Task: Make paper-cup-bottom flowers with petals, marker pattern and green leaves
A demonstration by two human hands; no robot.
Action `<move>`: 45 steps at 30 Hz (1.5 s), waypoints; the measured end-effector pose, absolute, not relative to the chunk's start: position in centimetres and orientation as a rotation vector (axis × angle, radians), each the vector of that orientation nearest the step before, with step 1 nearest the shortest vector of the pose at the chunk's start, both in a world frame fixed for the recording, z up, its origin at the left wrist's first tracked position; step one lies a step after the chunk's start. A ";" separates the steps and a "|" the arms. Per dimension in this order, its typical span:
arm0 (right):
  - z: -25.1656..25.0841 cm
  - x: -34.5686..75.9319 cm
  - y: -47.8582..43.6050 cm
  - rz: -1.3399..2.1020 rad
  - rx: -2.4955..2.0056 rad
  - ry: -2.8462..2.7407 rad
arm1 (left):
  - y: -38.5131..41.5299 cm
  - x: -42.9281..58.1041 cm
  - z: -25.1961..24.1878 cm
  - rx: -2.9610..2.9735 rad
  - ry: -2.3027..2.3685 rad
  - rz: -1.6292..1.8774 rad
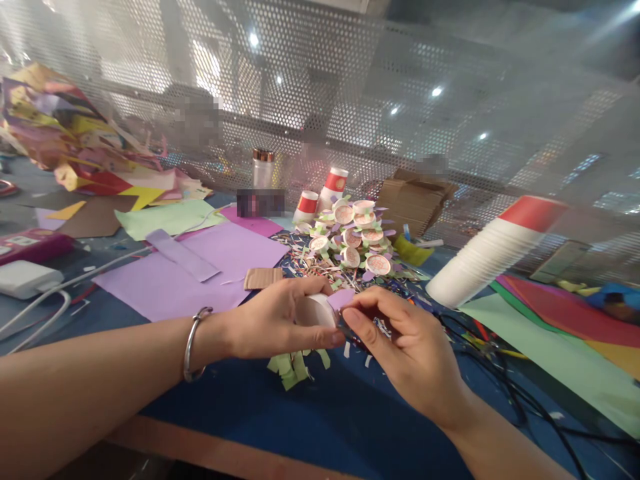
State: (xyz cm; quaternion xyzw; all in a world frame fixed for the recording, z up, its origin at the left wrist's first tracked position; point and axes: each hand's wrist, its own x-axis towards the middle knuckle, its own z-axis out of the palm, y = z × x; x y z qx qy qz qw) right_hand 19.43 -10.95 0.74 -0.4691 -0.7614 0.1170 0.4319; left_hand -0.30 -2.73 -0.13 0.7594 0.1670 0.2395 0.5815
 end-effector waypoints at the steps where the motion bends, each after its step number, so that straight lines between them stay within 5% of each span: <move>1: 0.7 19.4 -11.0 0.296 -1.163 -1.901 | -2.8 -0.4 -0.2 1.800 0.389 0.582; 17: 0.5 19.1 -11.1 0.360 -1.187 -1.937 | -2.8 -0.4 -0.6 2.027 0.449 0.687; 31: -0.4 18.8 -10.4 -0.227 -1.154 -1.920 | -4.4 0.4 -0.2 1.428 0.345 0.748; 38: 0.0 18.8 -10.8 -0.083 -1.166 -1.856 | -3.7 0.0 -0.1 1.377 0.066 0.710; 45: 0.3 18.6 -11.0 0.136 -1.091 -1.809 | -2.7 -0.1 -1.2 1.917 0.274 1.110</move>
